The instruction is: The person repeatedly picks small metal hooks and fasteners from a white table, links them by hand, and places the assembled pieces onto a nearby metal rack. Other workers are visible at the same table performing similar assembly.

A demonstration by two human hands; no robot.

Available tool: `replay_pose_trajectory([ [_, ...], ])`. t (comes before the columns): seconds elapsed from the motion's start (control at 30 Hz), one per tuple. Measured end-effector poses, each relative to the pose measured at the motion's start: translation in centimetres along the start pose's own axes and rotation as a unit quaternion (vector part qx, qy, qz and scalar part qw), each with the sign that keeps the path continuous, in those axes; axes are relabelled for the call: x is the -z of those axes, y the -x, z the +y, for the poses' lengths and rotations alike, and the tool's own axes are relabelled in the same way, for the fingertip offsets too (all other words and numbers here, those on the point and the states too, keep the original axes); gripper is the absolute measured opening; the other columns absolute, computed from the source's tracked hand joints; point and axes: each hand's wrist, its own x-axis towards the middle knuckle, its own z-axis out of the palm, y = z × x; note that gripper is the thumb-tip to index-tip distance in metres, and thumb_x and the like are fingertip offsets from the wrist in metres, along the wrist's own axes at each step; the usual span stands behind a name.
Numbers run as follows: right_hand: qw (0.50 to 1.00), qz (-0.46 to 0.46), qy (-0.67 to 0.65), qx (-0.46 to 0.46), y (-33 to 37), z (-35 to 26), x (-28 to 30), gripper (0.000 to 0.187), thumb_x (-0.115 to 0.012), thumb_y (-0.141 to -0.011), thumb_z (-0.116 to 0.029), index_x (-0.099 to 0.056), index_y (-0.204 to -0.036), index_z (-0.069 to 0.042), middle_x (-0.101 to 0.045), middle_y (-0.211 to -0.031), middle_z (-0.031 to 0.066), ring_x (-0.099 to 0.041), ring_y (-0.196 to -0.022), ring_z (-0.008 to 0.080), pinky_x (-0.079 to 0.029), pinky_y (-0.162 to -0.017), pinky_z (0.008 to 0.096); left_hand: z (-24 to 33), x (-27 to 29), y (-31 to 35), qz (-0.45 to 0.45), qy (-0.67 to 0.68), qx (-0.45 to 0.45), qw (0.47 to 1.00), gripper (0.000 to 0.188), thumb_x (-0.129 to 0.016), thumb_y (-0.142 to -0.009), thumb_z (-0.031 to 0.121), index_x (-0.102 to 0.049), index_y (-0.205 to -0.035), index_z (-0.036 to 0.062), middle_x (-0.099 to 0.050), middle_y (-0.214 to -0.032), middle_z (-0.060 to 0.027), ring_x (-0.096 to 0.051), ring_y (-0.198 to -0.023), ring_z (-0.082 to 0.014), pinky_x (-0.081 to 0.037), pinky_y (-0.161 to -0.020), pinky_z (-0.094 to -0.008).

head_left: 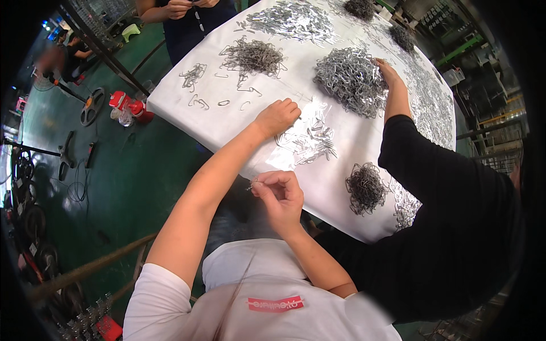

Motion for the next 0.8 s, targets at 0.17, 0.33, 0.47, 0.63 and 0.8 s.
replay_pose_trajectory([
  [0.17,0.999,0.013,0.038,0.002,-0.2,-0.1,0.2,0.015,-0.063,-0.087,0.003,-0.050,-0.092,0.002,-0.064,-0.090,0.0116,-0.063,-0.075,0.0130,-0.054,-0.066,0.0257,1.5,3.8,2.3,0.113,0.270,0.296,0.909,0.014,-0.060,-0.087,0.009,-0.061,-0.099,0.0015,-0.067,-0.092,-0.0090,-0.065,-0.084,-0.0205,-0.052,-0.073,-0.0294],
  [0.33,0.999,0.023,0.045,-0.008,-0.8,0.6,0.1,0.014,-0.063,-0.087,0.003,-0.050,-0.092,0.003,-0.064,-0.088,0.0122,-0.064,-0.075,0.0138,-0.055,-0.067,0.0254,4.8,11.2,7.6,0.154,0.596,0.444,0.652,0.018,-0.064,-0.088,0.007,-0.062,-0.102,-0.0045,-0.070,-0.092,-0.0129,-0.069,-0.079,-0.0171,-0.054,-0.067,-0.0270],
  [0.47,0.998,0.016,0.057,0.005,-1.7,1.2,-0.5,0.014,-0.063,-0.087,0.003,-0.050,-0.091,0.003,-0.064,-0.087,0.0120,-0.065,-0.074,0.0139,-0.056,-0.066,0.0253,7.7,16.1,10.2,0.179,0.632,0.489,0.574,0.015,-0.063,-0.089,0.007,-0.063,-0.099,-0.0042,-0.069,-0.093,-0.0124,-0.068,-0.086,-0.0186,-0.054,-0.073,-0.0275],
  [0.63,0.996,-0.004,0.092,0.018,-2.3,1.5,-2.0,0.014,-0.063,-0.087,0.003,-0.050,-0.091,0.003,-0.065,-0.086,0.0110,-0.065,-0.074,0.0141,-0.056,-0.063,0.0248,8.9,18.2,11.5,0.234,0.613,0.477,0.585,0.014,-0.064,-0.088,0.005,-0.064,-0.098,-0.0047,-0.069,-0.097,-0.0122,-0.067,-0.088,-0.0168,-0.053,-0.074,-0.0266],
  [0.8,0.991,-0.006,0.129,0.019,-2.7,1.9,-3.0,0.014,-0.064,-0.086,0.003,-0.051,-0.090,0.002,-0.065,-0.085,0.0102,-0.065,-0.072,0.0136,-0.055,-0.062,0.0245,9.0,18.3,12.5,0.276,0.568,0.454,0.628,0.014,-0.066,-0.085,0.001,-0.065,-0.098,-0.0046,-0.065,-0.104,-0.0119,-0.064,-0.087,-0.0137,-0.053,-0.076,-0.0252],
])
